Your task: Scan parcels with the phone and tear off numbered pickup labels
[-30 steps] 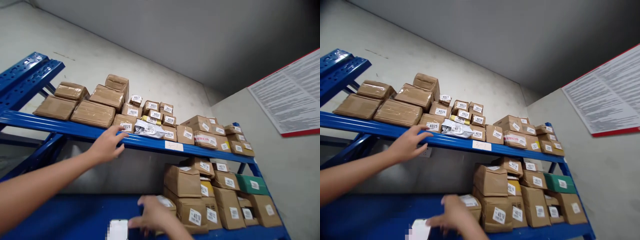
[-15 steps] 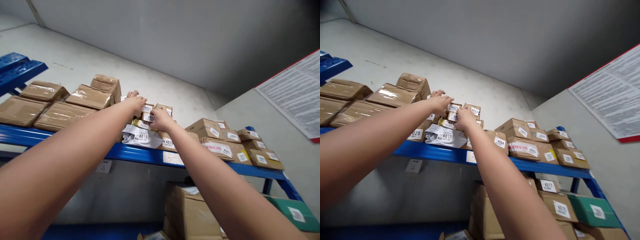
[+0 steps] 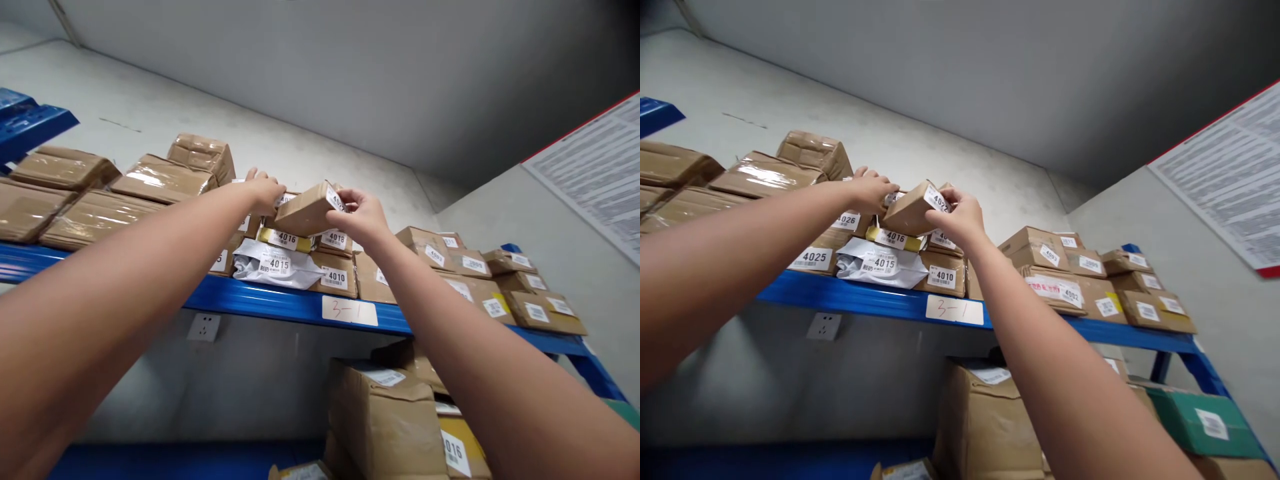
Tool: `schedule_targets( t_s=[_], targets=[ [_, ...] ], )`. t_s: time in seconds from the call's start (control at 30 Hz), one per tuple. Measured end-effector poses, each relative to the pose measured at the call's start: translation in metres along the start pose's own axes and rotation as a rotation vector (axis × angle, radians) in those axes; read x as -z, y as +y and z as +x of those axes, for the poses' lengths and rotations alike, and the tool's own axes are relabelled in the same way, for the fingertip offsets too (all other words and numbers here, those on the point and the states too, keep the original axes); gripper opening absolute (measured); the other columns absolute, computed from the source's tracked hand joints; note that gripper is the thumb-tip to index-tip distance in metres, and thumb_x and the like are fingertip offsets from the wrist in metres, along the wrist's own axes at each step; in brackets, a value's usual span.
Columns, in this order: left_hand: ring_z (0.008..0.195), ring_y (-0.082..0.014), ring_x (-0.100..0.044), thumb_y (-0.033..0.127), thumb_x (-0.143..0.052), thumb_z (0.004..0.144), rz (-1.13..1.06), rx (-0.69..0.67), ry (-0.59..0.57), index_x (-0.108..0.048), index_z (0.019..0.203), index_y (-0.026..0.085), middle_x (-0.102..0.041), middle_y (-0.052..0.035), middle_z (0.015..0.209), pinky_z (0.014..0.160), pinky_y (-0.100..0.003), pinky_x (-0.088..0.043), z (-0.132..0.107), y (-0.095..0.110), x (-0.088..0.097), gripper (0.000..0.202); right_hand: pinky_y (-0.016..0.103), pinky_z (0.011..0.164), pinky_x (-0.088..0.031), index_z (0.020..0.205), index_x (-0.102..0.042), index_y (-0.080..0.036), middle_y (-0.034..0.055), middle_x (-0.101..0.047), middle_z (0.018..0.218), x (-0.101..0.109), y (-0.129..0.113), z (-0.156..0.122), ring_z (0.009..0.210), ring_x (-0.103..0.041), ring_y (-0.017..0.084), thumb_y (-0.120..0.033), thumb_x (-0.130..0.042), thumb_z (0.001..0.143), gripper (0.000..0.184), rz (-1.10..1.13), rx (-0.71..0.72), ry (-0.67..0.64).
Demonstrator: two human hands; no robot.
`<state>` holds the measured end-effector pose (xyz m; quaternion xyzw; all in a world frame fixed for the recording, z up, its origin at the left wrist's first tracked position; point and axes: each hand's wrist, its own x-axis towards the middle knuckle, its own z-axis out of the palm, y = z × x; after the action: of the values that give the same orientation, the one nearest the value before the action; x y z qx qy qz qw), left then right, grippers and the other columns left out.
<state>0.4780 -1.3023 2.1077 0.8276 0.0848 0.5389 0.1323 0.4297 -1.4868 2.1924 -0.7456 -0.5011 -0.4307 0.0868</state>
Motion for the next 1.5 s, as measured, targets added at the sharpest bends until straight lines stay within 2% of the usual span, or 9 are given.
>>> schedule_targets(
  t_s=[0.63, 0.77, 0.87, 0.97, 1.03, 1.17, 1.3, 1.4, 1.5],
  targets=[
    [0.122, -0.0335, -0.034, 0.04, -0.049, 0.079, -0.132, -0.159, -0.058, -0.041, 0.138, 0.019, -0.041, -0.012, 0.133, 0.103, -0.044, -0.028, -0.013, 0.003, -0.009, 0.063, 0.026, 0.052, -0.04, 0.081, -0.053, -0.015, 0.0014, -0.058, 0.074, -0.006, 0.021, 0.008, 0.064, -0.053, 0.015, -0.014, -0.038, 0.062, 0.024, 1.115, -0.551, 0.124],
    [0.129, -0.0315, -0.027, 0.042, -0.041, 0.084, -0.4, -0.085, 0.197, -0.032, 0.144, 0.023, -0.03, -0.01, 0.142, 0.108, -0.047, -0.02, -0.059, 0.006, -0.014, 0.063, 0.025, 0.055, -0.042, 0.075, -0.048, -0.015, 0.0021, -0.057, 0.078, 0.001, 0.014, -0.012, 0.068, -0.053, 0.015, -0.013, -0.038, 0.063, 0.016, 1.129, -0.467, 0.186],
    [0.119, -0.0241, -0.043, 0.043, -0.044, 0.082, -0.935, 0.081, 0.486, -0.05, 0.129, 0.014, -0.043, -0.0137, 0.125, 0.106, -0.041, -0.029, -0.14, 0.026, -0.019, 0.055, 0.025, 0.064, -0.046, 0.076, -0.045, -0.015, 0.0021, -0.054, 0.081, 0.009, 0.0, -0.067, 0.081, -0.054, 0.015, -0.013, -0.044, 0.055, 0.02, 1.057, -0.305, 0.202],
    [0.104, -0.0307, -0.055, 0.076, -0.047, 0.069, -1.985, 0.529, -0.288, -0.051, 0.117, 0.014, -0.054, -0.0177, 0.114, 0.082, -0.046, -0.049, -0.241, 0.06, -0.012, 0.078, 0.024, 0.075, -0.047, 0.09, -0.048, -0.019, 0.0001, -0.054, 0.094, 0.001, -0.026, -0.151, 0.086, -0.051, 0.012, -0.01, -0.051, 0.05, 0.041, 0.759, -0.093, 0.257],
    [0.112, -0.034, -0.051, 0.081, -0.05, 0.062, -2.438, 0.605, -0.636, -0.046, 0.126, 0.017, -0.052, -0.0175, 0.121, 0.087, -0.047, -0.048, -0.301, 0.083, -0.005, 0.091, 0.027, 0.086, -0.045, 0.104, -0.049, -0.019, 0.0031, -0.052, 0.103, -0.018, -0.048, -0.213, 0.094, -0.051, 0.013, -0.01, -0.062, 0.059, 0.047, 0.26, 0.133, 0.098],
    [0.106, -0.0286, -0.057, 0.044, -0.077, 0.058, -2.478, 1.298, -0.601, -0.043, 0.131, 0.027, -0.058, -0.0067, 0.117, 0.085, -0.035, -0.051, -0.383, 0.094, -0.012, 0.083, 0.037, 0.109, -0.032, 0.096, -0.053, -0.016, 0.0045, -0.061, 0.105, -0.06, -0.072, -0.313, 0.109, -0.049, 0.016, -0.008, -0.054, 0.075, 0.022, 0.04, 0.557, -0.155],
    [0.095, -0.0318, -0.061, 0.031, -0.076, 0.046, -2.004, 1.923, -0.297, -0.048, 0.126, 0.035, -0.062, -0.0013, 0.11, 0.071, -0.038, -0.054, -0.424, 0.066, -0.039, 0.084, 0.045, 0.101, -0.038, 0.135, -0.038, -0.022, 0.011, -0.05, 0.13, -0.066, -0.062, -0.345, 0.12, -0.047, 0.026, -0.043, -0.055, 0.083, 0.059, 0.041, 0.017, -0.373],
    [0.092, -0.0253, -0.063, 0.031, -0.065, 0.066, -1.867, 1.765, -0.268, -0.041, 0.129, 0.039, -0.063, 0.0012, 0.107, 0.072, -0.033, -0.054, -0.444, 0.05, -0.048, 0.068, 0.05, 0.088, -0.041, 0.145, -0.019, -0.001, 0.0244, -0.054, 0.118, -0.069, -0.062, -0.333, 0.108, -0.053, 0.036, -0.063, -0.034, 0.087, 0.086, -0.232, -0.563, -0.855],
    [0.093, -0.0222, -0.063, 0.029, -0.059, 0.073, -1.837, 1.623, -0.354, -0.034, 0.134, 0.032, -0.063, -0.0013, 0.107, 0.077, -0.03, -0.052, -0.46, 0.048, -0.047, 0.065, 0.055, 0.085, -0.038, 0.142, -0.019, 0.009, 0.028, -0.057, 0.108, -0.101, -0.07, -0.318, 0.103, -0.052, 0.046, -0.076, -0.034, 0.076, 0.108, -0.464, -0.711, -1.259]
  ],
)
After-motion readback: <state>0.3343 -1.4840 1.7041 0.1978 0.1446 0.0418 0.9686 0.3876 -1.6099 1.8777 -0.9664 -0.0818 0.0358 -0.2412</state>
